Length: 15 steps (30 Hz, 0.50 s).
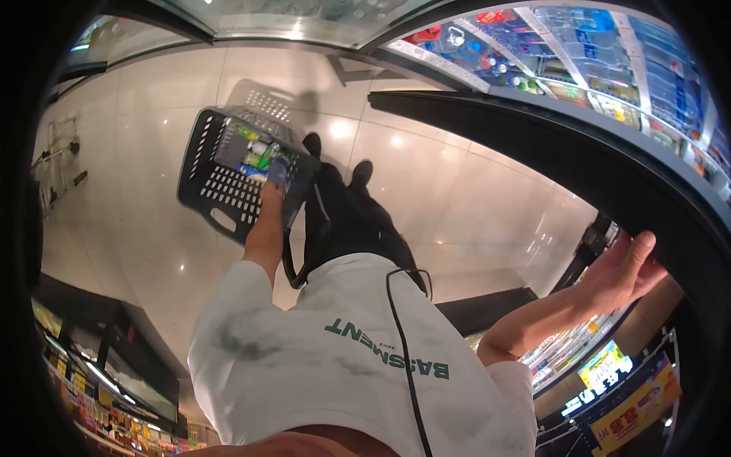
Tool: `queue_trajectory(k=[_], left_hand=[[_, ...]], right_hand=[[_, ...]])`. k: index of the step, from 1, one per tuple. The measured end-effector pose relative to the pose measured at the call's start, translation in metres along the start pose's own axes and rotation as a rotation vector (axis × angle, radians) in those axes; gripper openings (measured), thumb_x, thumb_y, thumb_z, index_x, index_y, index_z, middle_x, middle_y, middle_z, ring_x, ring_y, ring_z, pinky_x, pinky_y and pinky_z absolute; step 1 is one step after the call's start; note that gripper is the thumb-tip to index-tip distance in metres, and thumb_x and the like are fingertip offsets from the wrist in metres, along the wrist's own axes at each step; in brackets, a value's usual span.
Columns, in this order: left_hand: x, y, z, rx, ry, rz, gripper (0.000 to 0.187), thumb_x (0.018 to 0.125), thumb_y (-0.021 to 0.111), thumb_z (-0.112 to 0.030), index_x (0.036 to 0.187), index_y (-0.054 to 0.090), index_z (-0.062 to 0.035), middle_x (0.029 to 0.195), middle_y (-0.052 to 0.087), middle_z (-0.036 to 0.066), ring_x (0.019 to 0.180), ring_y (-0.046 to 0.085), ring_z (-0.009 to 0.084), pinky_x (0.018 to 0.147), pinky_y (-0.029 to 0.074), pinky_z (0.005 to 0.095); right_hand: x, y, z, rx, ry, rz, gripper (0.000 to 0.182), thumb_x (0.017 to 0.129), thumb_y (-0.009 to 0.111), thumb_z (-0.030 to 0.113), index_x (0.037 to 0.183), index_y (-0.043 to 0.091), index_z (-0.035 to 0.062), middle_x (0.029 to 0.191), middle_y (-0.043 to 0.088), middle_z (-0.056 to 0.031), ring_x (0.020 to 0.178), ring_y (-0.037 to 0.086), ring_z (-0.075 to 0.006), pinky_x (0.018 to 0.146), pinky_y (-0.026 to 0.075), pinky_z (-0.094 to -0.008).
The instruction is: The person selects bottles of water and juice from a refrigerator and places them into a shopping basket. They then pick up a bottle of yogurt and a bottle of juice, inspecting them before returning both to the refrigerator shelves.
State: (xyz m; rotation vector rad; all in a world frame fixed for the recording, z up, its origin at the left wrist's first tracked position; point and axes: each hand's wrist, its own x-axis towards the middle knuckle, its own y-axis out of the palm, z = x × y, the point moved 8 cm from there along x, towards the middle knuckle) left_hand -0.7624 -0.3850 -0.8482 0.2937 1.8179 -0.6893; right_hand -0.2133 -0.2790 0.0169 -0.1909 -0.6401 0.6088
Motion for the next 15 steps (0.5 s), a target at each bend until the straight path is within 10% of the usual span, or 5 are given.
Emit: queue_trajectory(k=[1,5,15], left_hand=[[0.042,-0.001,0.012,-0.078,-0.093,-0.021,0.055,0.101,0.055,-0.031,0.144,0.043,0.0012,0.134,0.056,0.024,0.12,0.058,0.0475,0.098,0.054,0.059],[-0.03,0.033,-0.007,0.163,0.09,0.117,0.038,0.091,0.055,-0.002,0.126,0.047,0.0117,0.121,0.057,0.028,0.095,0.067,0.0427,0.082,0.063,0.0509],[-0.173,0.014,-0.102,0.51,0.486,0.512,0.024,0.1,0.054,-0.012,0.113,0.057,0.007,0.094,0.067,0.016,0.073,0.07,0.024,0.061,0.06,0.0319]], right_hand=[[0.001,0.008,0.002,-0.017,0.007,-0.032,0.04,0.096,0.068,0.008,0.135,0.058,0.0038,0.129,0.064,-0.0142,0.116,0.062,-0.0242,0.098,0.054,-0.042],[0.017,0.02,-0.005,-0.065,0.026,-0.09,0.032,0.097,0.069,0.009,0.127,0.058,0.0047,0.118,0.065,-0.0091,0.105,0.063,-0.0182,0.091,0.054,-0.0365],[0.085,0.075,-0.01,-0.077,-0.168,-0.005,0.039,0.092,0.075,0.01,0.126,0.058,0.0008,0.103,0.067,-0.0059,0.083,0.062,-0.0111,0.072,0.05,-0.0255]])
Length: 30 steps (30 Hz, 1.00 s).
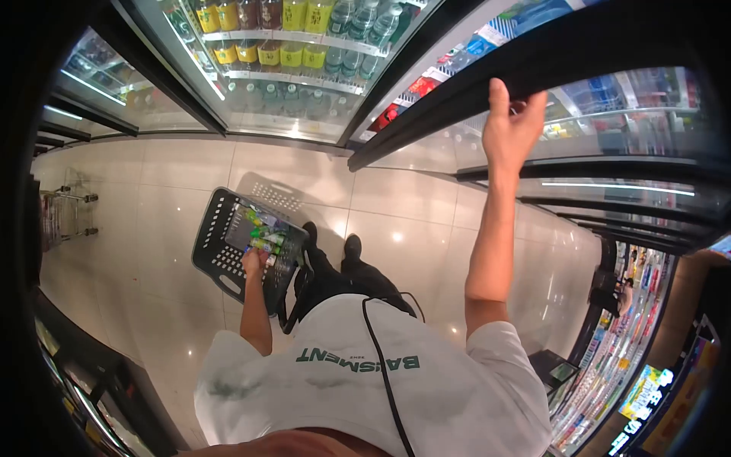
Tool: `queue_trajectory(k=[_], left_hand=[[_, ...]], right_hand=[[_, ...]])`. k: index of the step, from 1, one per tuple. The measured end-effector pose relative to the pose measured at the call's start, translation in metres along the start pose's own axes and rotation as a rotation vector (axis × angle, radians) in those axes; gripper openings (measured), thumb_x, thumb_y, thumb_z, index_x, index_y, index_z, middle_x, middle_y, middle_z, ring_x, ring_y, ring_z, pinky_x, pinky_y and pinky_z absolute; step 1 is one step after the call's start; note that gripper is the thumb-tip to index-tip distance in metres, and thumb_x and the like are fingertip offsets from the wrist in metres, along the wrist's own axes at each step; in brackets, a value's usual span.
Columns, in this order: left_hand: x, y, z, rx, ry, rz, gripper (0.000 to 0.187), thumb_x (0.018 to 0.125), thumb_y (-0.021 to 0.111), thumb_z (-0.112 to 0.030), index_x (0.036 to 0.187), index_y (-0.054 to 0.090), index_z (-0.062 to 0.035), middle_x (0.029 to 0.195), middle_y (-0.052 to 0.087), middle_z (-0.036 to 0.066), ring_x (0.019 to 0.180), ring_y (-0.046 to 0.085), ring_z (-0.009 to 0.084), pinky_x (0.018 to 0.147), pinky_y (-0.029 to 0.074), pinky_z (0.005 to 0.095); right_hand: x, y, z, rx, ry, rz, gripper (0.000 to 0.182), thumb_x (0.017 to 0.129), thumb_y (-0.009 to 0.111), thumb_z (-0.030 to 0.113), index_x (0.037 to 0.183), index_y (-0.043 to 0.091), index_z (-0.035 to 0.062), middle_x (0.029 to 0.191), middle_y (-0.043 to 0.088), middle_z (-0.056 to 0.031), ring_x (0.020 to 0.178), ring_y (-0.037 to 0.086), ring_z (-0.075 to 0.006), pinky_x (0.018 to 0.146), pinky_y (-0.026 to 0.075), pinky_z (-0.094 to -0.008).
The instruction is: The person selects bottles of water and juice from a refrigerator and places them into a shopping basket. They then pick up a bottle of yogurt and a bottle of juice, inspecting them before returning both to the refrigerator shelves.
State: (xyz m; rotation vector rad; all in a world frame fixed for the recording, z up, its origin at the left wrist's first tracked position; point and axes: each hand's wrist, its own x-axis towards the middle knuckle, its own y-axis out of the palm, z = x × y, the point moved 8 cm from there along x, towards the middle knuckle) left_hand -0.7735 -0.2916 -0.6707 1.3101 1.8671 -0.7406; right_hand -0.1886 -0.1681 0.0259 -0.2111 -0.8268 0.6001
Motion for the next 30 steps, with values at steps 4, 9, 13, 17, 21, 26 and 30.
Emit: queue_trajectory(k=[4,9,13,17,21,26,30], left_hand=[[-0.087,-0.021,-0.028,0.257,0.104,-0.034,0.026,0.101,0.058,-0.018,0.106,0.062,0.0072,0.087,0.069,0.012,0.069,0.069,0.0178,0.056,0.055,0.0277],[-0.204,0.004,-0.023,0.277,0.193,0.011,0.019,0.102,0.056,-0.017,0.107,0.061,0.0014,0.085,0.069,0.01,0.071,0.069,0.0165,0.059,0.055,0.0279],[-0.253,0.02,0.001,0.529,0.517,-0.05,0.027,0.102,0.058,-0.024,0.109,0.066,0.0009,0.087,0.073,0.013,0.075,0.072,0.0245,0.065,0.056,0.0335],[-0.327,0.038,-0.028,0.833,0.756,-0.136,0.038,0.099,0.061,-0.038,0.108,0.07,-0.0024,0.087,0.073,0.02,0.081,0.072,0.0373,0.072,0.055,0.0425],[-0.332,0.056,-0.028,1.187,0.671,-0.101,0.043,0.089,0.07,-0.045,0.101,0.074,-0.0042,0.09,0.073,0.023,0.087,0.071,0.0415,0.078,0.056,0.0485],[-0.308,0.058,-0.034,1.325,0.572,-0.148,0.037,0.083,0.073,-0.035,0.098,0.075,-0.0011,0.095,0.072,0.025,0.093,0.07,0.0427,0.083,0.056,0.0511],[-0.308,0.049,-0.031,1.296,0.567,-0.219,0.034,0.082,0.071,-0.033,0.095,0.077,-0.0024,0.091,0.072,0.026,0.088,0.07,0.0428,0.082,0.056,0.0503]], right_hand=[[0.033,0.02,-0.003,-0.049,-0.013,0.004,0.037,0.087,0.076,0.01,0.12,0.061,0.001,0.093,0.069,-0.01,0.075,0.063,-0.0157,0.068,0.05,-0.0305],[0.071,0.04,-0.027,-0.133,-0.253,-0.078,0.034,0.084,0.077,0.017,0.102,0.056,-0.0037,0.092,0.065,-0.0254,0.087,0.064,-0.0458,0.076,0.051,-0.0504],[0.069,0.039,-0.029,-0.185,-0.363,-0.094,0.037,0.085,0.077,0.026,0.094,0.055,-0.0027,0.088,0.065,-0.0253,0.084,0.063,-0.0473,0.075,0.05,-0.0511],[0.063,0.037,-0.025,-0.216,-0.36,-0.128,0.039,0.091,0.067,0.012,0.122,0.055,-0.0086,0.098,0.064,-0.0272,0.089,0.063,-0.0444,0.081,0.051,-0.0468],[0.069,0.045,-0.045,-0.126,-0.306,-0.103,0.044,0.091,0.068,0.017,0.123,0.054,-0.0096,0.111,0.06,-0.0358,0.104,0.057,-0.0535,0.09,0.047,-0.0529],[0.072,0.045,-0.043,-0.186,-0.277,-0.083,0.039,0.086,0.077,0.027,0.097,0.054,-0.0033,0.099,0.064,-0.0281,0.092,0.062,-0.0485,0.08,0.05,-0.053],[0.068,0.014,-0.018,-0.316,-0.091,0.407,0.035,0.088,0.069,0.017,0.115,0.062,-0.0061,0.11,0.067,-0.0334,0.109,0.064,-0.0467,0.092,0.052,-0.0491]])
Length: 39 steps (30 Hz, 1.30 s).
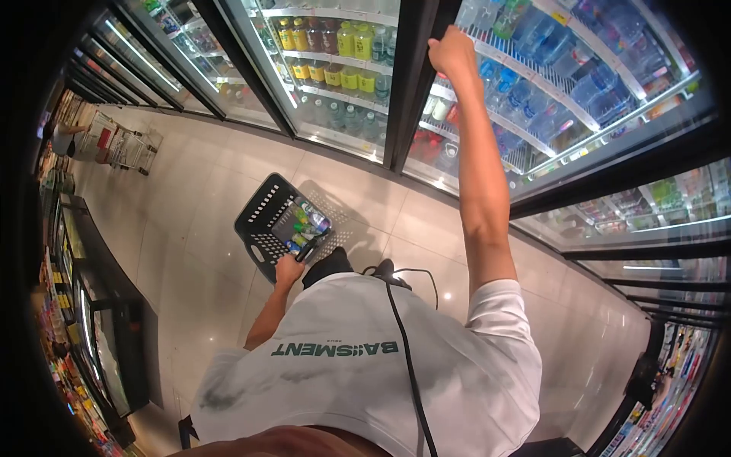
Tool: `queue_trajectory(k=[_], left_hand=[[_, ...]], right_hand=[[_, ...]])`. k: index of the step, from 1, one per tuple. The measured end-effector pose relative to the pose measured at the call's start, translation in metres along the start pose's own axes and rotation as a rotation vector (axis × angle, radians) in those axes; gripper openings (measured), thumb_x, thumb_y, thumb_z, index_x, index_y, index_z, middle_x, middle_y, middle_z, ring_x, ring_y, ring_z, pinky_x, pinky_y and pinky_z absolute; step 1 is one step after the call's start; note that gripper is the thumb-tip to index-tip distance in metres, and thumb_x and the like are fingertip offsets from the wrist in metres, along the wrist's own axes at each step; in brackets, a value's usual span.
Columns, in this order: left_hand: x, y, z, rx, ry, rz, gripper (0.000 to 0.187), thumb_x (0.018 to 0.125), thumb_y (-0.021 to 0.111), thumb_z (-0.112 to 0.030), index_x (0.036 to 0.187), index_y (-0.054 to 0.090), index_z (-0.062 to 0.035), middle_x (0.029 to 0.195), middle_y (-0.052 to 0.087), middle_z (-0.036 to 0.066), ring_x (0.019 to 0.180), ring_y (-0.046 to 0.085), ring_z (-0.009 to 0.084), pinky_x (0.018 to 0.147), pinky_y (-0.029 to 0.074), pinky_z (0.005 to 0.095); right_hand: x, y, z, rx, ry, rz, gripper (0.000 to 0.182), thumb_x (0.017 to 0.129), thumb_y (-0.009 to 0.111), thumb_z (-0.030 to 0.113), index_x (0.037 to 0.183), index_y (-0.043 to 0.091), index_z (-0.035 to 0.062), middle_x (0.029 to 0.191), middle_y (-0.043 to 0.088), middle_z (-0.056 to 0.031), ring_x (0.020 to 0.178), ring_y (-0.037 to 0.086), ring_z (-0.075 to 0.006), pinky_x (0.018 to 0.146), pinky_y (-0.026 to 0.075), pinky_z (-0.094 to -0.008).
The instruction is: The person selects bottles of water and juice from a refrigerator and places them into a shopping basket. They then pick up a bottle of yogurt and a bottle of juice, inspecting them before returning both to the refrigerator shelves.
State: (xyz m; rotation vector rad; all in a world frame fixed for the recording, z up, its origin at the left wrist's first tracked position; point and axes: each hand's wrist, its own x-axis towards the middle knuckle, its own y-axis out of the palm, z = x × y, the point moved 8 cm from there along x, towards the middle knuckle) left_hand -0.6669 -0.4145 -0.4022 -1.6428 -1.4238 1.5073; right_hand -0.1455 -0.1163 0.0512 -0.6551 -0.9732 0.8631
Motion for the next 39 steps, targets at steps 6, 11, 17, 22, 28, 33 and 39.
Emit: queue_trajectory(k=[6,11,17,22,28,33,39], left_hand=[[0.004,-0.004,-0.005,-0.043,-0.004,0.124,0.034,0.078,0.069,-0.025,0.097,0.076,0.002,0.1,0.071,0.028,0.098,0.07,0.0431,0.089,0.055,0.0492],[0.0,-0.004,0.0,-0.076,0.003,0.149,0.038,0.078,0.07,-0.029,0.099,0.076,0.0021,0.103,0.07,0.03,0.099,0.07,0.0443,0.09,0.055,0.0506],[-0.002,-0.009,0.005,-0.197,0.067,0.173,0.038,0.08,0.074,-0.031,0.093,0.074,0.0052,0.093,0.07,0.031,0.091,0.07,0.0455,0.084,0.055,0.0513],[0.003,-0.004,0.014,-0.338,0.254,0.238,0.043,0.078,0.077,-0.031,0.102,0.073,0.0044,0.094,0.07,0.03,0.091,0.07,0.0436,0.085,0.055,0.0492],[0.005,-0.002,0.018,-0.39,0.346,0.308,0.046,0.075,0.077,-0.026,0.108,0.071,0.0062,0.095,0.071,0.03,0.092,0.07,0.0435,0.086,0.056,0.0476],[0.014,0.013,0.018,-0.427,0.431,0.313,0.037,0.075,0.075,-0.025,0.095,0.072,0.0063,0.085,0.07,0.03,0.084,0.07,0.0436,0.082,0.056,0.0492],[0.006,0.017,0.008,-0.438,0.566,0.24,0.024,0.082,0.064,-0.018,0.081,0.069,0.0048,0.083,0.068,0.03,0.083,0.068,0.0467,0.078,0.054,0.0522]], right_hand=[[-0.21,-0.191,0.198,0.601,-0.639,-0.125,0.035,0.07,0.063,-0.009,0.101,0.07,0.0058,0.082,0.068,-0.0078,0.067,0.066,-0.0185,0.06,0.052,-0.0296],[-0.28,-0.232,0.289,0.481,-0.882,-0.045,0.032,0.062,0.068,0.0,0.092,0.058,0.0021,0.088,0.066,-0.0188,0.072,0.065,-0.0309,0.053,0.052,-0.0365],[-0.311,-0.223,0.351,0.344,-1.348,-0.402,0.015,0.088,0.057,0.008,0.099,0.048,0.012,0.097,0.064,-0.0149,0.067,0.066,-0.0269,0.047,0.053,-0.0308],[-0.322,-0.207,0.36,0.418,-0.712,-0.06,0.025,0.063,0.061,0.0,0.088,0.06,0.0033,0.084,0.066,-0.0124,0.065,0.063,-0.0258,0.05,0.049,-0.0327],[-0.353,0.149,0.327,0.388,-0.657,0.634,0.044,0.072,0.056,-0.01,0.115,0.061,-0.0023,0.106,0.066,-0.021,0.097,0.066,-0.0377,0.086,0.054,-0.0434],[-0.531,0.362,0.201,-0.1,-0.909,1.268,0.04,0.068,0.07,0.009,0.107,0.068,0.002,0.1,0.067,-0.0203,0.101,0.065,-0.0381,0.086,0.054,-0.0449],[-0.56,0.368,0.181,-0.164,-0.771,1.199,0.021,0.069,0.071,0.019,0.086,0.075,0.0069,0.087,0.072,-0.0152,0.09,0.07,-0.0343,0.079,0.056,-0.0448]])
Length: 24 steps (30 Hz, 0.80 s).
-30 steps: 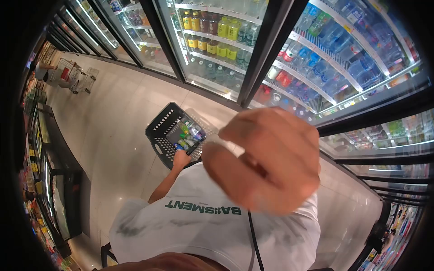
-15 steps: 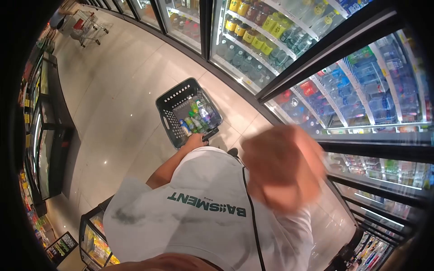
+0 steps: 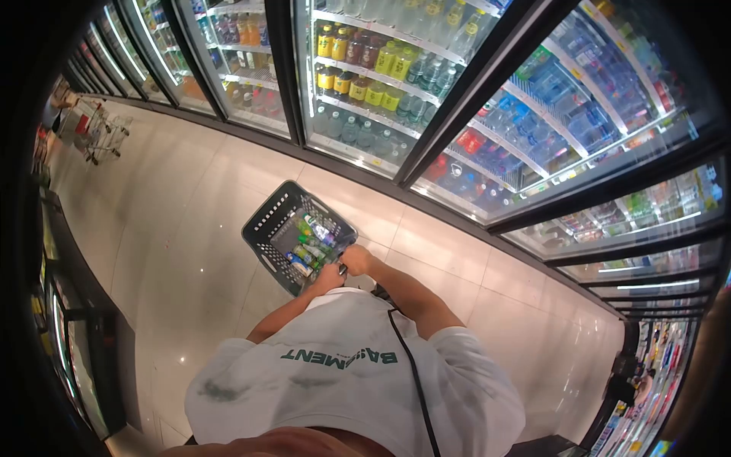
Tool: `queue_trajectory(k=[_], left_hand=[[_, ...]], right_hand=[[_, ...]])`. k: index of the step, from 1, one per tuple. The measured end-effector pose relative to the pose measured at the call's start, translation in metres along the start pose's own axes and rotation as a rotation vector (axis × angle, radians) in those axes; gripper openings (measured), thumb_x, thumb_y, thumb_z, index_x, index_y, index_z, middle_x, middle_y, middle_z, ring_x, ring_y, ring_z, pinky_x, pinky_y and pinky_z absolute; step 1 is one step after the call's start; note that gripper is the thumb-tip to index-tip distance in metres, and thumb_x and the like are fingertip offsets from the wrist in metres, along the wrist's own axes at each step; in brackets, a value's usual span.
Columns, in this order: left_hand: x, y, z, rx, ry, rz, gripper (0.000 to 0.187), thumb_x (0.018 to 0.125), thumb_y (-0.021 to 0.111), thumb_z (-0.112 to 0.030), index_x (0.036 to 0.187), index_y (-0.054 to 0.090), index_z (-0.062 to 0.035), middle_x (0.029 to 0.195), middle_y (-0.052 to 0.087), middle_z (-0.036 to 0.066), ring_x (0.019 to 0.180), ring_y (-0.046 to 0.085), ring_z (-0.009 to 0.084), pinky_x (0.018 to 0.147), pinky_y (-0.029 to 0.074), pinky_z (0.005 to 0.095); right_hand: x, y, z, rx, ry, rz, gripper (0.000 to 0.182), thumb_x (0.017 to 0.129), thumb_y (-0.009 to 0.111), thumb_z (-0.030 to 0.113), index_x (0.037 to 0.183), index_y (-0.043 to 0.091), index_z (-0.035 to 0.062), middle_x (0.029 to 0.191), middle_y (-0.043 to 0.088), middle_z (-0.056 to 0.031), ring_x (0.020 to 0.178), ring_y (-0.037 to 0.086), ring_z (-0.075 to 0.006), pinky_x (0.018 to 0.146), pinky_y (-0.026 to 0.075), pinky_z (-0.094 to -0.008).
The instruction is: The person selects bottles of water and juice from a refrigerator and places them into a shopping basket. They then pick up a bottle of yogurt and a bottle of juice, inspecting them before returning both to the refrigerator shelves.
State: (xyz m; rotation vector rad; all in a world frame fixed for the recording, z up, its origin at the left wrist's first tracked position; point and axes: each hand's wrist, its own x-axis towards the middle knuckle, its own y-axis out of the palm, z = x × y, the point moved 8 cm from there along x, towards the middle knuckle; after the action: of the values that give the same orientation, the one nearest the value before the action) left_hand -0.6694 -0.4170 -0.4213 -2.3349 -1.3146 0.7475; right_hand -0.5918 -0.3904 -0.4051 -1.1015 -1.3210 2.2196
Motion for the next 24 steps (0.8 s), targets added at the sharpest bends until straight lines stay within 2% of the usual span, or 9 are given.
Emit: queue_trajectory(k=[1,4,8,11,12,15,17,19,24], left_hand=[[-0.001,0.004,-0.002,0.013,0.03,0.012,0.023,0.081,0.065,-0.018,0.082,0.069,0.0048,0.083,0.068,0.029,0.083,0.068,0.0465,0.077,0.054,0.0522],[-0.008,0.021,0.002,0.045,0.099,0.079,0.025,0.079,0.067,-0.018,0.087,0.069,0.0051,0.085,0.068,0.029,0.085,0.068,0.0459,0.078,0.054,0.053],[-0.018,0.047,0.021,0.109,0.087,0.21,0.032,0.078,0.069,-0.024,0.094,0.069,0.0039,0.087,0.069,0.029,0.088,0.069,0.0463,0.081,0.054,0.0531],[-0.031,0.06,0.005,0.163,0.107,0.365,0.034,0.081,0.068,-0.027,0.098,0.071,0.0024,0.09,0.069,0.031,0.09,0.069,0.0466,0.08,0.055,0.0525],[-0.03,0.074,0.005,0.261,0.164,0.461,0.034,0.088,0.063,-0.03,0.103,0.072,0.0001,0.094,0.069,0.031,0.095,0.069,0.047,0.084,0.054,0.0538],[-0.04,0.101,-0.006,0.362,0.18,0.616,0.032,0.093,0.057,-0.027,0.107,0.072,-0.0022,0.102,0.07,0.03,0.101,0.068,0.0457,0.087,0.054,0.0531],[-0.056,0.108,-0.03,0.425,0.261,0.737,0.032,0.093,0.056,-0.028,0.111,0.071,-0.0052,0.114,0.068,0.029,0.107,0.068,0.0422,0.089,0.055,0.0502],[-0.069,0.127,-0.036,0.561,0.358,0.898,0.034,0.095,0.055,-0.03,0.115,0.07,-0.0075,0.11,0.071,0.024,0.105,0.068,0.0431,0.089,0.054,0.0525],[-0.084,0.112,-0.088,0.576,0.609,0.92,0.031,0.089,0.062,-0.032,0.106,0.071,-0.007,0.096,0.072,0.024,0.092,0.07,0.0426,0.081,0.055,0.0531]], right_hand=[[-0.003,0.001,0.0,0.0,-0.003,-0.048,0.02,0.07,0.071,0.02,0.085,0.076,0.0077,0.085,0.073,-0.0139,0.086,0.072,-0.0331,0.077,0.056,-0.045],[-0.021,0.012,0.008,0.035,0.03,-0.123,0.019,0.072,0.07,0.022,0.085,0.077,0.0099,0.087,0.073,-0.0129,0.091,0.07,-0.0319,0.079,0.055,-0.0441],[-0.05,0.026,0.024,0.127,0.173,-0.131,0.021,0.077,0.068,0.025,0.089,0.077,0.0108,0.093,0.073,-0.0129,0.104,0.062,-0.0317,0.088,0.051,-0.0432],[-0.082,0.031,0.034,0.232,0.231,-0.236,0.019,0.071,0.07,0.019,0.086,0.076,0.0089,0.086,0.071,-0.0115,0.094,0.061,-0.0323,0.088,0.049,-0.0426],[-0.094,0.038,0.032,0.241,0.259,-0.283,0.019,0.073,0.073,0.022,0.088,0.076,0.0114,0.086,0.071,-0.0104,0.094,0.062,-0.0325,0.086,0.05,-0.0437],[-0.129,0.058,0.039,0.297,0.343,-0.31,0.02,0.074,0.076,0.026,0.091,0.077,0.014,0.087,0.072,-0.0108,0.095,0.063,-0.0332,0.082,0.052,-0.0457],[-0.144,0.092,0.037,0.339,0.408,-0.329,0.024,0.079,0.072,0.032,0.095,0.077,0.0147,0.09,0.073,-0.0117,0.095,0.064,-0.0334,0.08,0.054,-0.0472],[-0.159,0.122,0.042,0.387,0.472,-0.327,0.028,0.082,0.068,0.036,0.097,0.077,0.0145,0.09,0.074,-0.0135,0.093,0.066,-0.035,0.079,0.055,-0.0478],[-0.193,0.128,0.055,0.53,0.717,-0.29,0.035,0.082,0.068,0.042,0.095,0.077,0.0108,0.087,0.074,-0.0183,0.084,0.07,-0.0396,0.076,0.056,-0.0506]])
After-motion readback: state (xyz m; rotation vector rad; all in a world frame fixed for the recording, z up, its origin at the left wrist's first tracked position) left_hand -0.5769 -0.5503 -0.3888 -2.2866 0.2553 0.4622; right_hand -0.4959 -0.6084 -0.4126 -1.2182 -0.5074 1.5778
